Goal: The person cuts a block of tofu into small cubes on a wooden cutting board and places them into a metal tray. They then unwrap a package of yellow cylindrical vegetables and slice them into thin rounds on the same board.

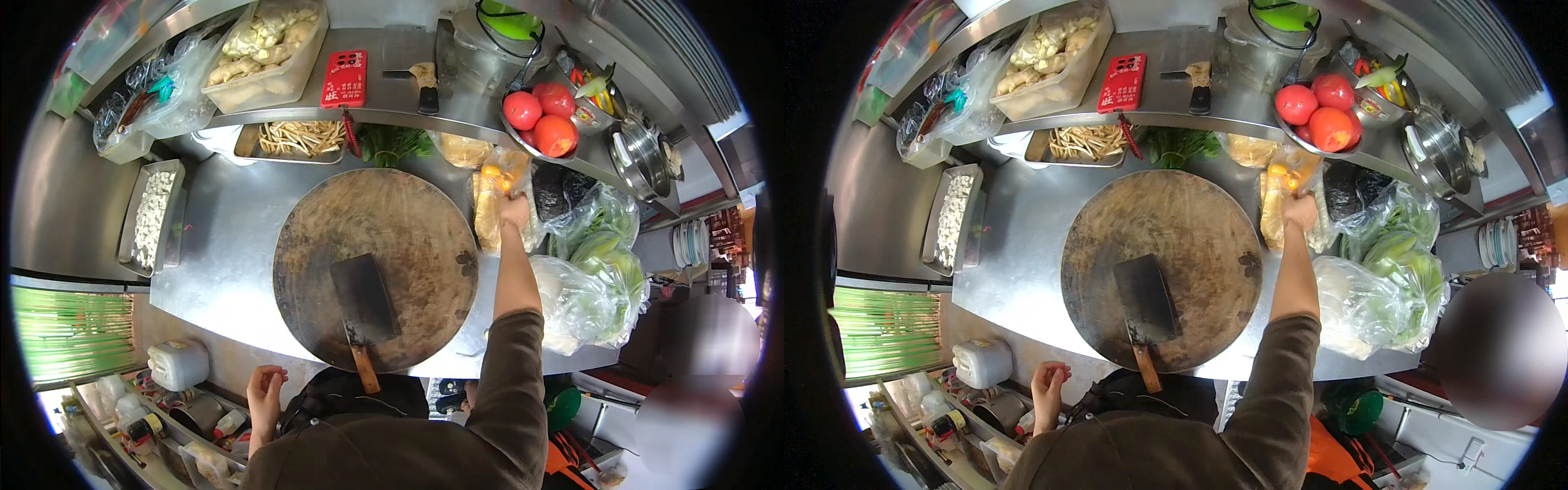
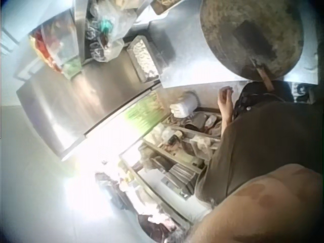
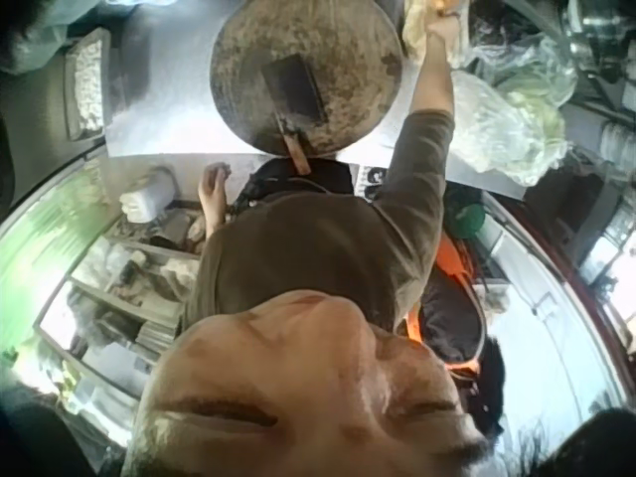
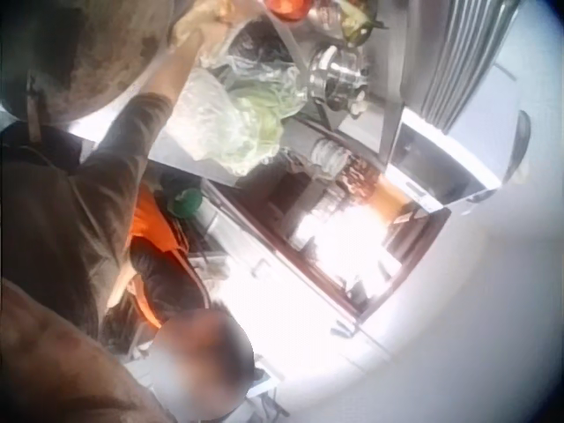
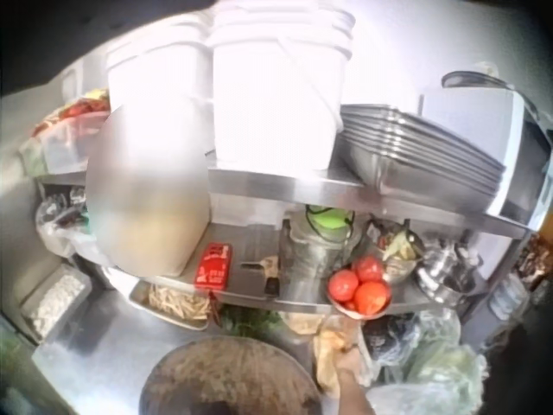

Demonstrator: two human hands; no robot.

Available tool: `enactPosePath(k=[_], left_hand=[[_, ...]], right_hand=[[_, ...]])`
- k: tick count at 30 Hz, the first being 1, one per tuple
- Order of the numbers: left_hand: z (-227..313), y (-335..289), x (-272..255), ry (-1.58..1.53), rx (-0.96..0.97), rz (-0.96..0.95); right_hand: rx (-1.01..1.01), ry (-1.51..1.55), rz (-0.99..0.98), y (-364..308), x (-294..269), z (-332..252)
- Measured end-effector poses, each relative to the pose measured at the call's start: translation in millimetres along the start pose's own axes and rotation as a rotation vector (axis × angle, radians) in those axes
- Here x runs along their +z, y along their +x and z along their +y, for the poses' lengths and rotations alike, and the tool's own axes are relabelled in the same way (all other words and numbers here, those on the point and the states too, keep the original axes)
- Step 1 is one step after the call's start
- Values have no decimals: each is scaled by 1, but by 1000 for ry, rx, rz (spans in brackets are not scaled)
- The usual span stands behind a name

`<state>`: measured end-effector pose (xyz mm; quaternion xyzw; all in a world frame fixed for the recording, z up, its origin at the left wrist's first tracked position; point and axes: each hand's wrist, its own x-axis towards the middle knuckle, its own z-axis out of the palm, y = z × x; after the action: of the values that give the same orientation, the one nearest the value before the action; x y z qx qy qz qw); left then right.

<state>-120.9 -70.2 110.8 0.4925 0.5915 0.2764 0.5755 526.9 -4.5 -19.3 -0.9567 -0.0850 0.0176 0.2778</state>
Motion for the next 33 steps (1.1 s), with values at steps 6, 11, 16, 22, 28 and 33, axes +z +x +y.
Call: enactPosePath(k=[6,11,16,22,28,33], left_hand=[[-16,20,-6,-3,85,-98],[-5,34,-5,-25,124,-161],[-9,44,-17,-68,173,-223],[28,68,1,51,394,-344],[52,98,69,11,689,-575],[58,114,126,306,985,-508]], right_hand=[[-212,90,-14,-25,-59,-5],[-407,180,-33,-85,-137,-30],[-574,392,-341,-144,-198,-54],[-575,551,-711,-241,-197,-66],[-508,484,-939,-324,-134,-49],[-723,428,-663,-343,-136,-40]])
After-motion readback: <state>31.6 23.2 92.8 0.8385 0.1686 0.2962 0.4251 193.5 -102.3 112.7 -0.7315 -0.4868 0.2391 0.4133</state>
